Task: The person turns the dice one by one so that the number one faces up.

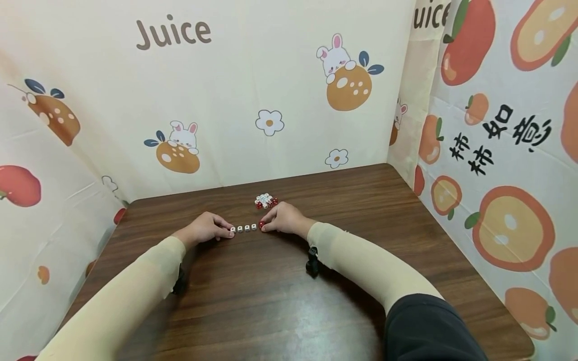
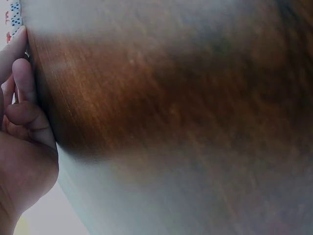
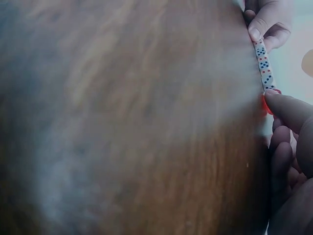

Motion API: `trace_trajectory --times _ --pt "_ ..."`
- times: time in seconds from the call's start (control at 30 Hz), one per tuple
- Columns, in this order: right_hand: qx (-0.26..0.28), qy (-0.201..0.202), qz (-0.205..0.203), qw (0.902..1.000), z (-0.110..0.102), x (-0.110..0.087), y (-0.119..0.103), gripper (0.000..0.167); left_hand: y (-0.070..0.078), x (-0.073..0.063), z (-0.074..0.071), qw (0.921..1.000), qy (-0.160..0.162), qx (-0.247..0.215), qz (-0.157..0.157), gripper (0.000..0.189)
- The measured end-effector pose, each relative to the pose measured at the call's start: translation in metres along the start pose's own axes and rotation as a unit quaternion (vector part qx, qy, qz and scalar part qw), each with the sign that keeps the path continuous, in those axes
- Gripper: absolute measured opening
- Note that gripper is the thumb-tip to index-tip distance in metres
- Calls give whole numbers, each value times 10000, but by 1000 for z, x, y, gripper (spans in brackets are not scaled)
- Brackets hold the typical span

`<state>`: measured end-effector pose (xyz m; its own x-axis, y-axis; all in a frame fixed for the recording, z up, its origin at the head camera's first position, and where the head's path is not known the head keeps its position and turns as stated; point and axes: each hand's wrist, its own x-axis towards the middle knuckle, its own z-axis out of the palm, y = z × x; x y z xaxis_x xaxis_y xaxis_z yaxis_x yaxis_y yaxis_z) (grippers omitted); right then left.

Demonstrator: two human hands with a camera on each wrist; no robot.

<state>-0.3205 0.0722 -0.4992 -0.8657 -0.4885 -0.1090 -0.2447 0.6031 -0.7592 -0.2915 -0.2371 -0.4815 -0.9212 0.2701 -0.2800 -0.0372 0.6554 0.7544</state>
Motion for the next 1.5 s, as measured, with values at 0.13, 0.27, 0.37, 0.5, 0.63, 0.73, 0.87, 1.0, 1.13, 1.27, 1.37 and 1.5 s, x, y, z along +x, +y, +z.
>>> trace_trajectory --times 0.13,0.27,0.37,0.5,0.63,0.73,0.87,1.0,1.13,1.27,1.37,1.5 --pt "-89 -9 -52 9999 1 0 0 15 0 -1 0 10000 -1 1 -16 24" --pt "-106 -27 -110 9999 1 0 1 16 -1 1 0 10000 12 -6 2 24" --pt "-115 -54 -152 9998 1 0 2 17 -2 2 0 10000 23 -48 -18 23" --pt "-123 -70 -214 9997 0 0 1 16 -2 3 0 10000 27 -50 -31 23" --pt "-136 -81 -214 9996 1 0 0 16 -3 2 -1 10000 16 -32 -42 23" --pt "-182 -55 -218 9996 1 0 -1 16 -3 1 -1 10000 14 -30 -33 23" --pt "-198 -17 -283 9994 1 1 0 23 -5 2 0 10000 19 -60 -33 24" --pt "102 -147 -283 9994 -1 2 3 33 -7 3 1 9999 23 -101 -58 24" --pt "611 -287 -126 9976 -7 2 7 29 -6 3 1 9999 24 -96 -37 25" --pt "984 -168 15 9950 -13 2 11 19 -5 4 2 9999 20 -98 -34 25" --pt "1157 42 62 9933 -17 3 11 16 -4 3 2 9999 21 -103 -50 24" --pt "1037 555 24 9931 -23 5 11 14 -2 2 2 9999 21 -106 -54 24"
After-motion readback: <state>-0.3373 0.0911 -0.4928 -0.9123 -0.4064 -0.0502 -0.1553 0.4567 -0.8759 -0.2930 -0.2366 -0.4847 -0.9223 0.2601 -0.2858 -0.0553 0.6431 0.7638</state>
